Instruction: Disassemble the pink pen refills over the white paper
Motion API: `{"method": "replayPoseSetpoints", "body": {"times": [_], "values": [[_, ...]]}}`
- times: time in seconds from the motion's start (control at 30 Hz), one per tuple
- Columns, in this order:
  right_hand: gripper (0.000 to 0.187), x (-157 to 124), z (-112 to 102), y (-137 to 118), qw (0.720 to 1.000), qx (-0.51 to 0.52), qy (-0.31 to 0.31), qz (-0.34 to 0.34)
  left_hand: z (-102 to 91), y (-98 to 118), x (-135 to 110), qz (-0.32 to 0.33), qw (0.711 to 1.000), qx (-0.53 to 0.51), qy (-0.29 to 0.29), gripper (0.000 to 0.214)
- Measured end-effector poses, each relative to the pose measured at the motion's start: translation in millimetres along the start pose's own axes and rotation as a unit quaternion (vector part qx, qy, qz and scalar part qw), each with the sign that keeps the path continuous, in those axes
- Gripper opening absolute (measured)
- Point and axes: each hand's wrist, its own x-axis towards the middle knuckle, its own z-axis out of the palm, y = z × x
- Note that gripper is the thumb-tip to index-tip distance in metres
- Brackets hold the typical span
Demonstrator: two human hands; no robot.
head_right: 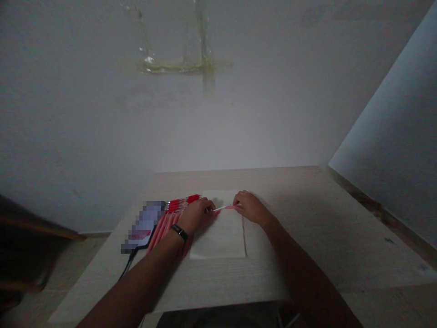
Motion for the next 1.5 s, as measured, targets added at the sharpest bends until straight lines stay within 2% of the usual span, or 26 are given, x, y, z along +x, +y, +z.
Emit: {"method": "replayPoseSetpoints", "body": {"times": [0.1,0.3,0.8,1.07,1.17,1.3,1.5], "values": [[0.005,0.7,-8.8,1.1,0.999,0.007,0.030,0.011,1.4,-1.5,0.6,-0.009,1.000,-0.003,0.014,0.024],[0.009,0.4,-20.0,4.9,0.999,0.005,0.051,-0.015,0.4,-2.6,-0.4,-0.024,0.999,0.003,0.030,0.034],[0.009,-1.6,-23.0,10.9,0.998,0.005,0.065,-0.012,-5.8,1.8,-1.8,-0.032,0.999,0.003,0.017,0.031],[0.006,0.9,-18.0,1.3,0.998,0.021,0.044,-0.029,-3.7,4.2,-0.9,-0.030,0.999,-0.006,0.008,0.028],[0.003,1.6,-12.3,-5.6,0.998,0.029,0.035,-0.037,-3.4,5.6,-0.6,-0.016,1.000,-0.009,-0.004,0.021],[0.004,2.3,-1.8,-17.0,0.997,0.055,0.002,-0.054,-2.1,7.4,-1.2,0.041,0.999,-0.024,-0.004,0.016],[0.004,3.3,5.9,-21.5,0.995,0.072,-0.014,-0.065,-1.7,10.1,-1.7,0.077,0.993,-0.092,0.013,0.037]]}}
